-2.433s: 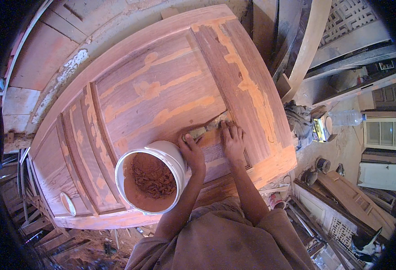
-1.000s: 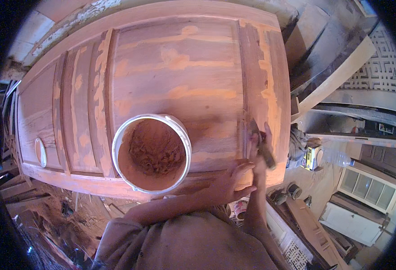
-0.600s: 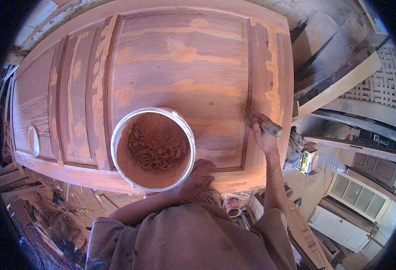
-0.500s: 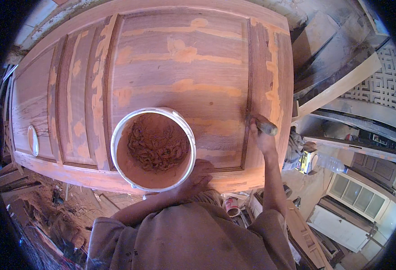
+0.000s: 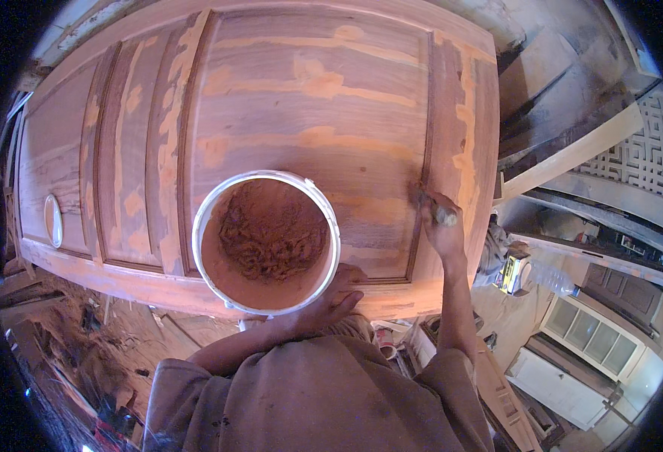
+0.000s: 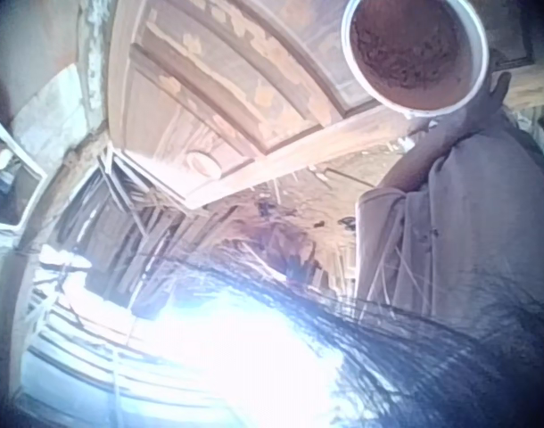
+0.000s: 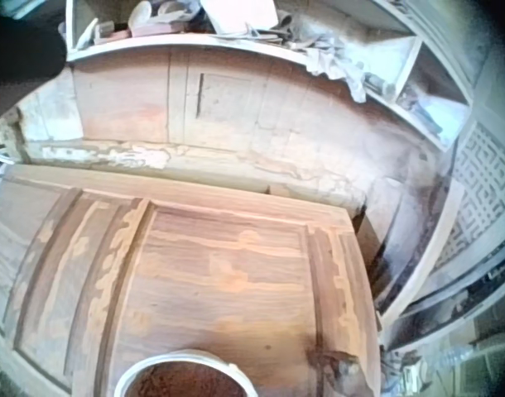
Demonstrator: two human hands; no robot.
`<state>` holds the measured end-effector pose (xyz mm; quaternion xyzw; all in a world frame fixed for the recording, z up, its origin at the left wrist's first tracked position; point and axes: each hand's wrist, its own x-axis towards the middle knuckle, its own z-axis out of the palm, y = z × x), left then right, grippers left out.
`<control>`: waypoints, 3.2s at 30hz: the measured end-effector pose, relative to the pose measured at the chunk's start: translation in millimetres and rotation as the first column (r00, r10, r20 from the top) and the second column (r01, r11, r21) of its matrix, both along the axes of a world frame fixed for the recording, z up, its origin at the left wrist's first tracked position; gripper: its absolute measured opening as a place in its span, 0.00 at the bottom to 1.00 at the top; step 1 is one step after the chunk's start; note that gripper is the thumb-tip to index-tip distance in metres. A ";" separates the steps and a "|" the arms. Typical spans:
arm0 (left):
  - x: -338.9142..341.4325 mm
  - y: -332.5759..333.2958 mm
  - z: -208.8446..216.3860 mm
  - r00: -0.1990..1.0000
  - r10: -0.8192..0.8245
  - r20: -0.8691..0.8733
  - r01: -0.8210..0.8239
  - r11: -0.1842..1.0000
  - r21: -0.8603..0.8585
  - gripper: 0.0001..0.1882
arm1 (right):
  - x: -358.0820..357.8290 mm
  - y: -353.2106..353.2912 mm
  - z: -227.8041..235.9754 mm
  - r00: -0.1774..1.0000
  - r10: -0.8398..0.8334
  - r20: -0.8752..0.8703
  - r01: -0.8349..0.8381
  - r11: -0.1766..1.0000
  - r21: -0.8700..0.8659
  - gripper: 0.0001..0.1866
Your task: The person applies wood filler to recessed panels and joints on a wooden door using a putty knife, taking material from a white bucket and smoothing it into the wood surface.
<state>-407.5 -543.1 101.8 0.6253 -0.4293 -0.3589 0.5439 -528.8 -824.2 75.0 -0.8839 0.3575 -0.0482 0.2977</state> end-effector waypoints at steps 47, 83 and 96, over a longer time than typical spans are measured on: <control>-17.6 -37.0 -22.3 0.942 0.011 -0.334 0.050 0.984 0.172 0.21 | -31.3 -18.8 -5.9 0.970 -0.223 0.093 0.162 0.885 0.436 0.16; -16.7 -36.1 -25.3 0.947 -0.014 -0.320 0.068 0.985 0.158 0.21 | -19.9 0.1 30.2 0.948 -0.250 0.198 0.160 0.910 0.383 0.14; -19.6 -39.5 -23.4 0.927 -0.011 -0.375 0.093 0.975 0.201 0.19 | -47.7 -32.8 3.5 0.889 -0.422 0.180 0.224 0.742 0.631 0.19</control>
